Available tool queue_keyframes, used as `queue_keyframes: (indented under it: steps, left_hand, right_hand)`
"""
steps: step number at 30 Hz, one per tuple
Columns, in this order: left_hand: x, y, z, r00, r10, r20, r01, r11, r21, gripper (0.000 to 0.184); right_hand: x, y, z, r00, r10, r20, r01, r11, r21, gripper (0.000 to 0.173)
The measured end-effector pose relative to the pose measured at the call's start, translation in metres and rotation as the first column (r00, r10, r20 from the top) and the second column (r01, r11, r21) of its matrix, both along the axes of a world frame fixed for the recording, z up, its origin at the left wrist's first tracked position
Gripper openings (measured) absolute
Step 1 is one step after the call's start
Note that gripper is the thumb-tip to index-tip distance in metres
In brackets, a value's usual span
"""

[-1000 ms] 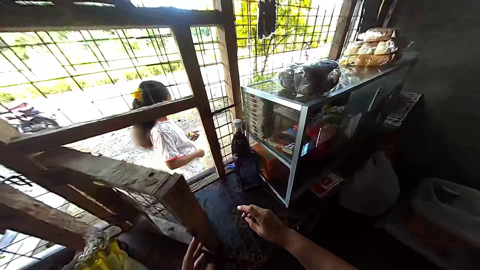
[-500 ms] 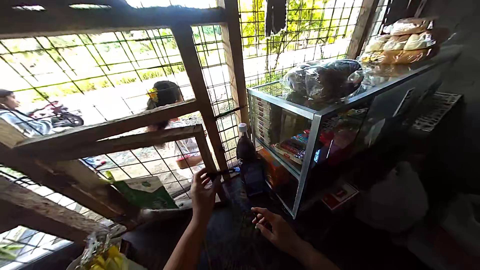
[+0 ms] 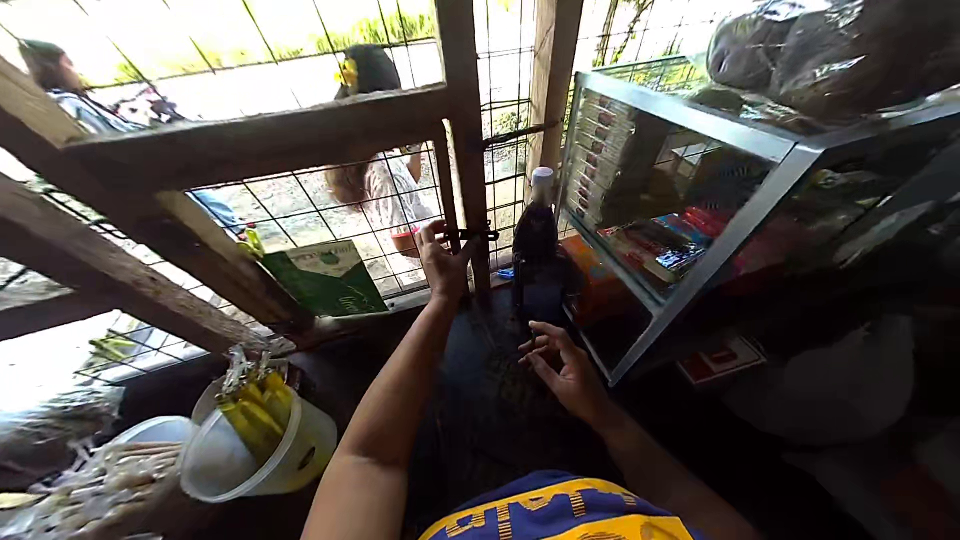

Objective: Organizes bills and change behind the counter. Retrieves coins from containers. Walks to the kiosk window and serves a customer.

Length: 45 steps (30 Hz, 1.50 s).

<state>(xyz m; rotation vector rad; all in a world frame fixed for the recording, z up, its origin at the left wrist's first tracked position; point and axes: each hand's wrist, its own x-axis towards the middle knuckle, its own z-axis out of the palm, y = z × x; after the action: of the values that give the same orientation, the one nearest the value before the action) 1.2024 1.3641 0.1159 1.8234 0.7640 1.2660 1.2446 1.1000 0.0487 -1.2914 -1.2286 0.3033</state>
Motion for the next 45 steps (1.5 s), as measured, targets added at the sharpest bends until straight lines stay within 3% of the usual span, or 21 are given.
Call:
queue_keyframes:
  steps: [4,7,13,16,19,22,28,35,45]
  left_hand:
    - [0.009,0.000,-0.002,0.994,0.110,0.015,-0.111,0.992,0.059,0.067]
    - [0.013,-0.006,0.000,0.976,0.209,0.065,-0.218,0.948,0.233,0.073]
    - [0.002,-0.003,0.002,0.949,0.313,-0.023,-0.260,0.826,0.501,0.066]
    - [0.002,0.001,-0.001,0.957,0.289,0.001,-0.232,0.769,0.595,0.051]
    - [0.004,0.004,0.000,0.964,0.265,-0.023,-0.167,0.668,0.725,0.018]
    - [0.004,0.003,-0.001,0.967,0.246,-0.067,-0.096,0.595,0.798,0.009]
    - [0.011,0.007,-0.007,0.960,0.267,-0.083,-0.065,0.500,0.863,0.014]
    - [0.011,0.010,-0.001,0.970,0.239,-0.033,-0.076,0.432,0.899,0.015]
    - [0.009,0.007,-0.001,0.983,0.181,-0.009,-0.076,0.458,0.886,0.012]
  right_hand:
    - [0.006,0.018,0.023,1.000,-0.012,0.013,0.011,0.998,0.069,0.041]
    - [0.009,0.030,0.037,0.999,-0.014,0.044,0.010,0.995,0.099,0.040]
    - [0.020,0.064,0.064,0.966,-0.220,0.136,0.186,0.956,0.228,0.042]
    - [0.025,0.080,0.079,0.939,-0.297,0.170,0.246,0.931,0.268,0.043]
    - [0.029,0.092,0.089,0.870,-0.413,0.271,0.335,0.896,0.291,0.036]
    - [0.034,0.102,0.097,0.773,-0.517,0.367,0.431,0.853,0.296,0.032]
    - [0.050,0.124,0.109,0.700,-0.574,0.425,0.485,0.819,0.306,0.035]
    - [0.055,0.140,0.112,0.707,-0.541,0.455,0.469,0.841,0.271,0.037]
    - [0.057,0.150,0.106,0.709,-0.517,0.479,0.462,0.854,0.239,0.033]
